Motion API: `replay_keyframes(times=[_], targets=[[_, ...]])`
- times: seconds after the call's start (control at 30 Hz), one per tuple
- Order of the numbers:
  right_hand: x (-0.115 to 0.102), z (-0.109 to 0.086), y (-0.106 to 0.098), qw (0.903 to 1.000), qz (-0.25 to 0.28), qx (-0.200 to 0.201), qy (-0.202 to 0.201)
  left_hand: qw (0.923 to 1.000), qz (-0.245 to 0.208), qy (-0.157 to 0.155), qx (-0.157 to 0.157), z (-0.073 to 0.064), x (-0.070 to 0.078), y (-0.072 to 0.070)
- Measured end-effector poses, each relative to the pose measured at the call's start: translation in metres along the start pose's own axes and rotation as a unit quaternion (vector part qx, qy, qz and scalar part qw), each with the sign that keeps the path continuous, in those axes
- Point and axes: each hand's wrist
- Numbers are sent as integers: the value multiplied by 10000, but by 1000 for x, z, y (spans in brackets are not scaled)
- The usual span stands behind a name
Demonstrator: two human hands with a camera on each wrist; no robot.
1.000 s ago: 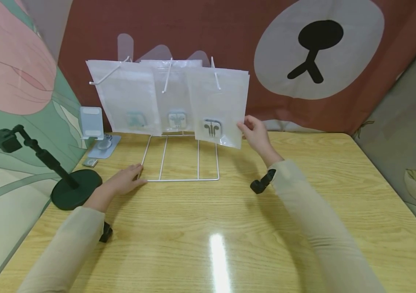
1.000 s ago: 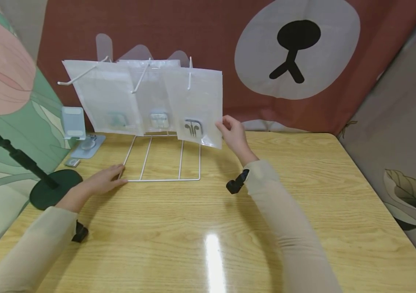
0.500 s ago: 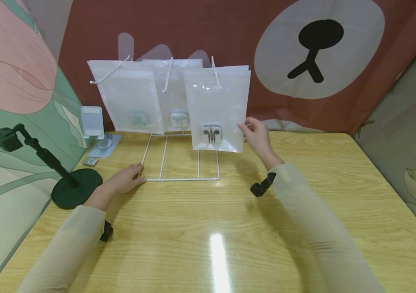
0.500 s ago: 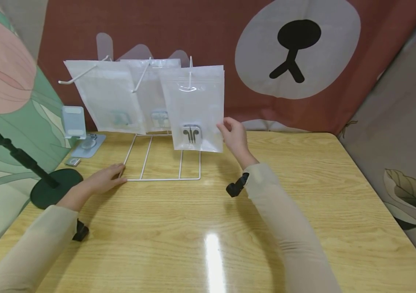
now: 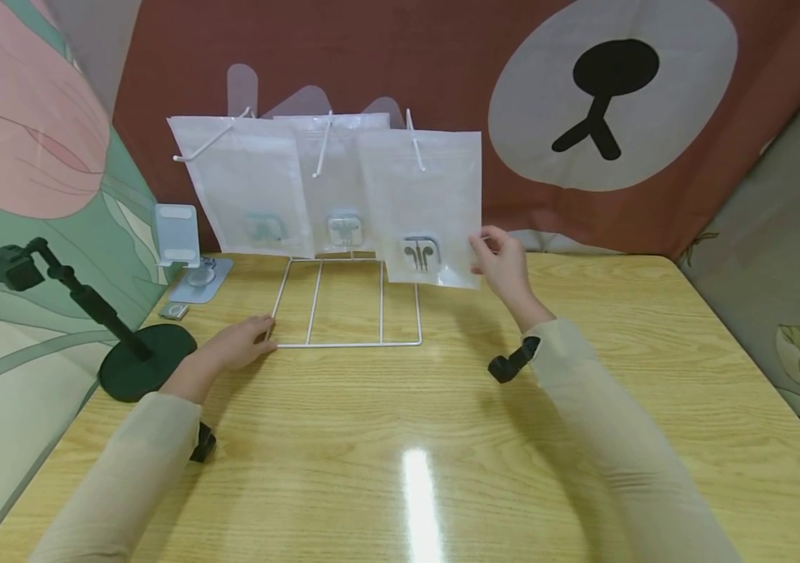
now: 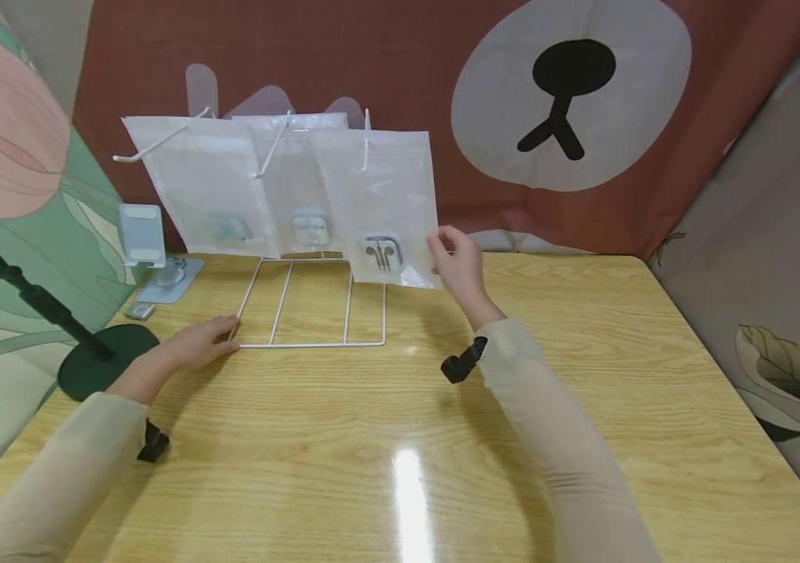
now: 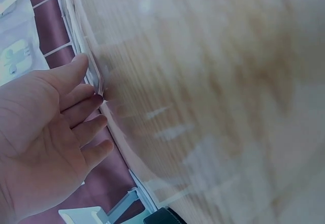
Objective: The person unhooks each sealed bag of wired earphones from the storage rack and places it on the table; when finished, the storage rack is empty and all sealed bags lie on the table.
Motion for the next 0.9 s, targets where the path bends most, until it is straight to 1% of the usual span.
replay_keyframes(times=[0.13, 0.23, 0.4, 0.6, 0.67, 0.9], targets=[[-1, -3, -3, 9999, 108, 25, -5, 10000, 65, 39, 47, 0, 1, -1], [-2, -6, -5, 9997, 187, 118, -50, 9999, 106, 39, 53, 0, 3, -2], [-3, -10, -7, 9988, 244, 315, -284, 10000, 62, -27, 2, 0, 4, -2], [-7, -18, -9, 9972, 390, 331, -554, 10000, 0, -79, -35, 0, 4, -2], [-10, -22, -11, 9968, 450, 297, -582, 10000, 17, -88, -37, 0, 4, -2], [-36, -49, -22, 9963, 452, 178, -703, 9999, 94, -78, -13, 2, 1, -1]])
Point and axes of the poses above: each hand's wrist, its own z-axis towards the middle knuckle, its own y-axis out of the palm, x = y × z, and after that the axes turned 2 degrees about x, right-handed
